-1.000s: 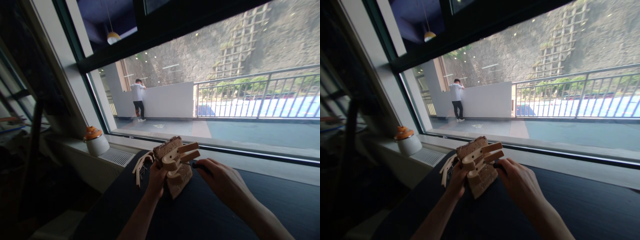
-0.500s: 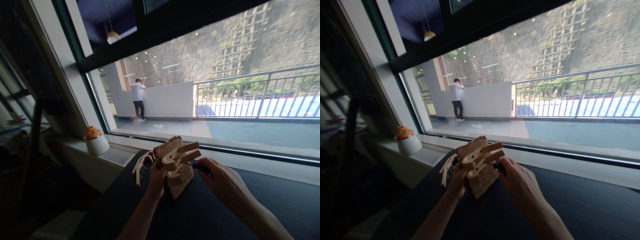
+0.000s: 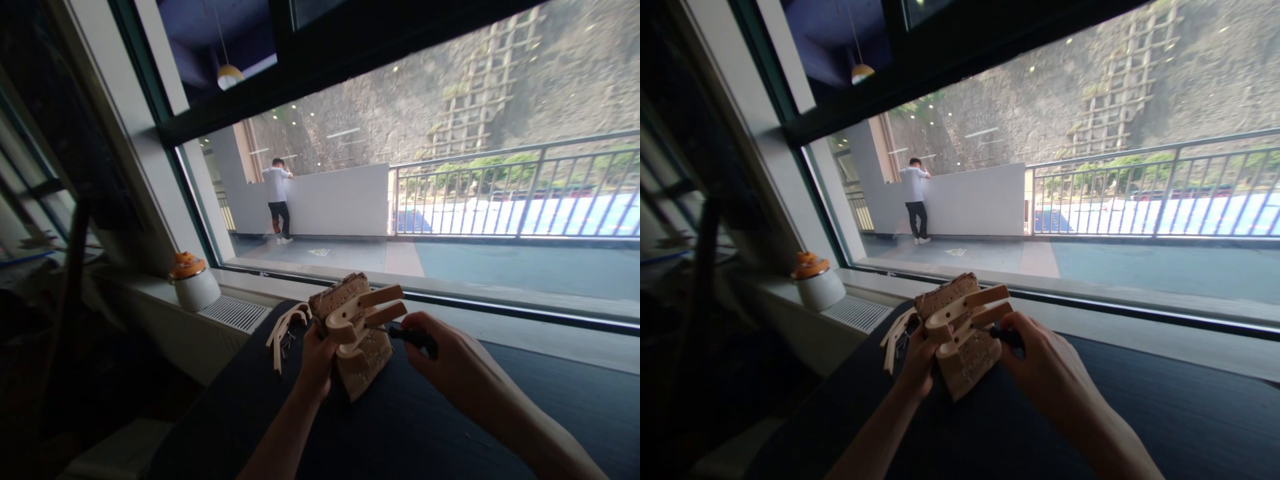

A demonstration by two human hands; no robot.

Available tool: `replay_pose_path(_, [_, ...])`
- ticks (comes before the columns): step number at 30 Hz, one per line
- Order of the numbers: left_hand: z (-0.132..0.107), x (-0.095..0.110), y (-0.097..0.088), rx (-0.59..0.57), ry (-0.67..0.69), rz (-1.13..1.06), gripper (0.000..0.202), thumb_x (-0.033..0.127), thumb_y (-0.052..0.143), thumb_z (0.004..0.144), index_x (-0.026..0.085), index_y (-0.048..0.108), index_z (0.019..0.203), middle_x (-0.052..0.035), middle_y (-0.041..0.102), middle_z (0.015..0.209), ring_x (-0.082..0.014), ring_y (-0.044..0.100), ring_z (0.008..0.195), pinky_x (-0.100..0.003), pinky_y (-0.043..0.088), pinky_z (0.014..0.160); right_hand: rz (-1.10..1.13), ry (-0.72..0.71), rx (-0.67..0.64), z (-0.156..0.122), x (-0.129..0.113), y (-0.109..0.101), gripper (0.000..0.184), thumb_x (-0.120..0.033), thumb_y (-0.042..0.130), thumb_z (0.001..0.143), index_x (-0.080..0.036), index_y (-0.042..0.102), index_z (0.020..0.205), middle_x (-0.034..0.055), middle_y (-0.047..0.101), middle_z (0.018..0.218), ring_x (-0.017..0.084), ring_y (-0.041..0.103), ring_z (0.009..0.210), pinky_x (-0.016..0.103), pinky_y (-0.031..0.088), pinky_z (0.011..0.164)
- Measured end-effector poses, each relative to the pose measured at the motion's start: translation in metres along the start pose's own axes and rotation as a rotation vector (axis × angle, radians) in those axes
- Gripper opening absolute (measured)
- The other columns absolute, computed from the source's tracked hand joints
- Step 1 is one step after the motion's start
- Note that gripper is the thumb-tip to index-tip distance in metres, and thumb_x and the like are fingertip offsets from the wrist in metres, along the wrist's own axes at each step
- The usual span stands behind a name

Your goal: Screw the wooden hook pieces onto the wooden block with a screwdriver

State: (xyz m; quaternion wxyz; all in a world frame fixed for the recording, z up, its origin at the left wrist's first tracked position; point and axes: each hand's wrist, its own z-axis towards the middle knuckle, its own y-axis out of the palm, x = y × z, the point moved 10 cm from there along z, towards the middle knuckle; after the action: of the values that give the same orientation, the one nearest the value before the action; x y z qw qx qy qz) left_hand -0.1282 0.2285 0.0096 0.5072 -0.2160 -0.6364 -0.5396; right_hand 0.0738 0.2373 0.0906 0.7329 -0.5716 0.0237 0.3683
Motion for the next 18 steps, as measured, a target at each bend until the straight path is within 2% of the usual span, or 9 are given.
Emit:
replay_pose_path(4, [0.004, 0.001, -0.003, -0.026, 0.025, 0.01, 0.046, 0.017, 0.08, 0.056, 0.013, 0.067, 0.1, -0.0081, 0.073, 0.09, -0.0264, 0.068, 0.086, -0.032, 0.053, 0.074, 0.02, -0.07, -0.01, 0.0, -0.004, 0.0, 0.02, -0.034, 0.045, 0.085, -0.029, 0.059, 0.099, -0.0008, 0.068, 0.094, 0.019, 0.063, 0.078, 0.03, 0.041, 0.065])
replay_pose_path(7, [0.005, 0.003, -0.006, -0.02, 0.031, 0.013, 0.042, 0.016, 0.079, 0.057, 0.012, 0.067, 0.098, -0.0075, 0.073, 0.086, -0.0261, 0.068, 0.084, -0.032, 0.053, 0.073, -0.069, -0.016, -0.01, 0.002, 0.001, 0.005, 0.024, -0.041, 0.041, 0.089, -0.027, 0.06, 0.096, 0.0004, 0.069, 0.082, 0.021, 0.063, 0.072, 0.031, 0.038, 0.06])
replay_pose_path(12, [0.006, 0.004, -0.01, 0.031, 0.036, 0.001, 0.042, 0.018, 0.077, 0.058, 0.012, 0.067, 0.099, -0.0069, 0.073, 0.085, -0.026, 0.069, 0.082, -0.032, 0.053, 0.073, -0.155, 0.054, 0.007, 0.001, 0.006, 0.014, 0.04, -0.048, 0.03, 0.094, -0.024, 0.056, 0.075, 0.002, 0.064, 0.064, 0.021, 0.06, 0.058, 0.03, 0.031, 0.051])
replay_pose_path(14, [0.006, 0.004, -0.012, 0.05, 0.041, 0.002, 0.042, 0.018, 0.077, 0.059, 0.012, 0.067, 0.099, -0.0068, 0.073, 0.085, -0.0261, 0.069, 0.082, -0.032, 0.053, 0.072, -0.143, 0.037, -0.006, -0.001, 0.003, 0.016, 0.03, -0.046, 0.038, 0.092, -0.025, 0.058, 0.083, 0.0009, 0.066, 0.069, 0.02, 0.061, 0.06, 0.029, 0.032, 0.052])
replay_pose_path(16, [0.006, 0.004, -0.011, 0.042, 0.046, 0.01, 0.043, 0.017, 0.077, 0.058, 0.012, 0.067, 0.099, -0.0069, 0.073, 0.085, -0.0263, 0.069, 0.083, -0.032, 0.053, 0.072, -0.118, -0.019, -0.008, -0.003, -0.003, 0.016, 0.019, -0.037, 0.047, 0.088, -0.027, 0.056, 0.1, -0.0005, 0.069, 0.083, 0.019, 0.063, 0.067, 0.027, 0.035, 0.055])
replay_pose_path(18, [0.007, 0.005, -0.01, 0.027, 0.053, 0.019, 0.044, 0.017, 0.077, 0.057, 0.012, 0.068, 0.1, -0.007, 0.073, 0.086, -0.0267, 0.068, 0.084, -0.032, 0.053, 0.072, -0.107, -0.101, 0.014, -0.005, -0.011, 0.013, 0.022, -0.03, 0.048, 0.087, -0.028, 0.053, 0.108, -0.0009, 0.068, 0.098, 0.018, 0.065, 0.075, 0.027, 0.037, 0.059])
